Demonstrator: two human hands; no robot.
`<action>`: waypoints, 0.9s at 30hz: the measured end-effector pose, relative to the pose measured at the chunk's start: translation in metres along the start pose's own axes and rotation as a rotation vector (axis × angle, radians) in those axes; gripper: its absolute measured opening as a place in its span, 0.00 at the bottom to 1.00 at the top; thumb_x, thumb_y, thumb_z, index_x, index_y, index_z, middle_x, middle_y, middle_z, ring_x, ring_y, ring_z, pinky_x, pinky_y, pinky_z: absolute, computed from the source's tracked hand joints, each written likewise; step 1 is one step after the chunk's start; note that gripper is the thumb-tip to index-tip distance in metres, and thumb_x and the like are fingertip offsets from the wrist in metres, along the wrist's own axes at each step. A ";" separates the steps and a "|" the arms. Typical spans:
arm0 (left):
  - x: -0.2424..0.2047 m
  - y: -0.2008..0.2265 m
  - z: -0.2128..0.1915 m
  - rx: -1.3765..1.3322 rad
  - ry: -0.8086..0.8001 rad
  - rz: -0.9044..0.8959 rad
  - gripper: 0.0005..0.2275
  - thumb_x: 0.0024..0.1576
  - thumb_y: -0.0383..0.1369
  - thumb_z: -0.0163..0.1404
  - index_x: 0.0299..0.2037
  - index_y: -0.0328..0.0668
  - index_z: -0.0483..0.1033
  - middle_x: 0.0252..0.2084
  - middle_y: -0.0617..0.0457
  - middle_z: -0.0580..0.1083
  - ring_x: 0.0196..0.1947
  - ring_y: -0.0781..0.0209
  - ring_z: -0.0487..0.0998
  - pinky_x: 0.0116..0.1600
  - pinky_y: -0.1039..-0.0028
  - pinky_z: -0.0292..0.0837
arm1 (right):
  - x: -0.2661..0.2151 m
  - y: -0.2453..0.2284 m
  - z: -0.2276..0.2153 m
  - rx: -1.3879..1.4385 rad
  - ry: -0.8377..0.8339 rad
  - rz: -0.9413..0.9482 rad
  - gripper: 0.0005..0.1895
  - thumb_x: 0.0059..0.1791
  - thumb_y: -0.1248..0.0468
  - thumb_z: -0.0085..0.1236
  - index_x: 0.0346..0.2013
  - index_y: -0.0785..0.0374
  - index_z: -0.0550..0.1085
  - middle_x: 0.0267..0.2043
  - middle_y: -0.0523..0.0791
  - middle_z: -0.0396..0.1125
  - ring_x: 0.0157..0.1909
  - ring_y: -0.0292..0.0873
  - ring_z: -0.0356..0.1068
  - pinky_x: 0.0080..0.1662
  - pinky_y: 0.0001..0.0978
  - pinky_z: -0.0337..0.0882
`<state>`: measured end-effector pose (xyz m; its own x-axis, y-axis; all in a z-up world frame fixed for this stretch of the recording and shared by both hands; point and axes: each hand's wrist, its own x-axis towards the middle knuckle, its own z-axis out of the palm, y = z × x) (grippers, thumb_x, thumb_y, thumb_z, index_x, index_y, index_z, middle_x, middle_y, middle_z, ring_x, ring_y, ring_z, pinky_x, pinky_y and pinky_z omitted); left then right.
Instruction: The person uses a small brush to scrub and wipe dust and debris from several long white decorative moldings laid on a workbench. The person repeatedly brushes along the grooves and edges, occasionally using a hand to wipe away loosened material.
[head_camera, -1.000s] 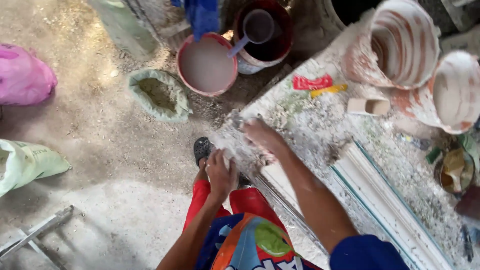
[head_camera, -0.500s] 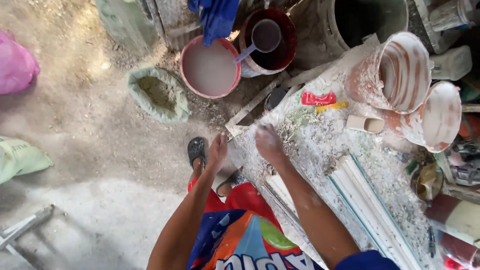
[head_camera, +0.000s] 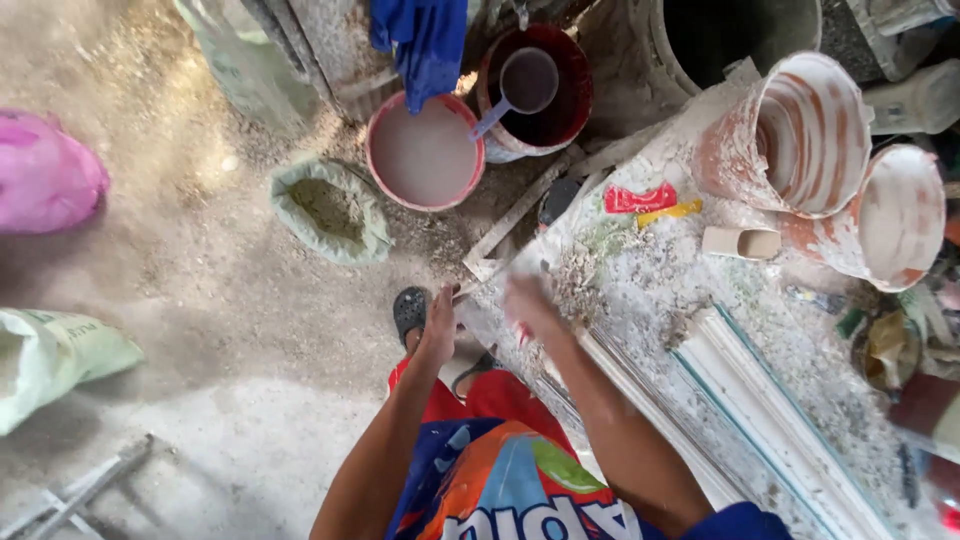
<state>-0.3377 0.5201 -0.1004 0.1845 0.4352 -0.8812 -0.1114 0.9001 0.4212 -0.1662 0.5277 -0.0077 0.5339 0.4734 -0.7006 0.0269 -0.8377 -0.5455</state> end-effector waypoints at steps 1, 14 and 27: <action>0.006 -0.005 -0.005 -0.063 0.009 -0.005 0.27 0.64 0.51 0.39 0.66 0.45 0.71 0.59 0.40 0.73 0.49 0.46 0.71 0.48 0.56 0.67 | -0.018 0.008 0.008 0.182 -0.451 0.346 0.15 0.48 0.54 0.52 0.35 0.64 0.73 0.22 0.49 0.65 0.18 0.41 0.63 0.17 0.29 0.58; 0.014 -0.019 -0.095 0.815 0.559 0.845 0.18 0.52 0.32 0.61 0.53 0.44 0.76 0.52 0.43 0.75 0.59 0.42 0.70 0.65 0.55 0.62 | -0.152 0.106 -0.177 -0.492 0.134 -0.129 0.26 0.56 0.56 0.44 0.65 0.70 0.69 0.40 0.60 0.76 0.41 0.62 0.78 0.38 0.56 0.77; -0.076 -0.033 0.133 1.037 -0.160 0.944 0.13 0.64 0.30 0.50 0.58 0.38 0.76 0.52 0.42 0.76 0.55 0.46 0.76 0.61 0.57 0.70 | -0.076 0.328 -0.311 -0.862 0.245 0.296 0.29 0.53 0.29 0.32 0.60 0.27 0.72 0.50 0.39 0.78 0.53 0.50 0.77 0.54 0.47 0.76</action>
<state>-0.2186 0.4604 -0.0192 0.5602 0.8089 -0.1786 0.4925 -0.1519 0.8570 0.0653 0.1321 0.0096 0.7790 0.2206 -0.5869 0.4252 -0.8739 0.2358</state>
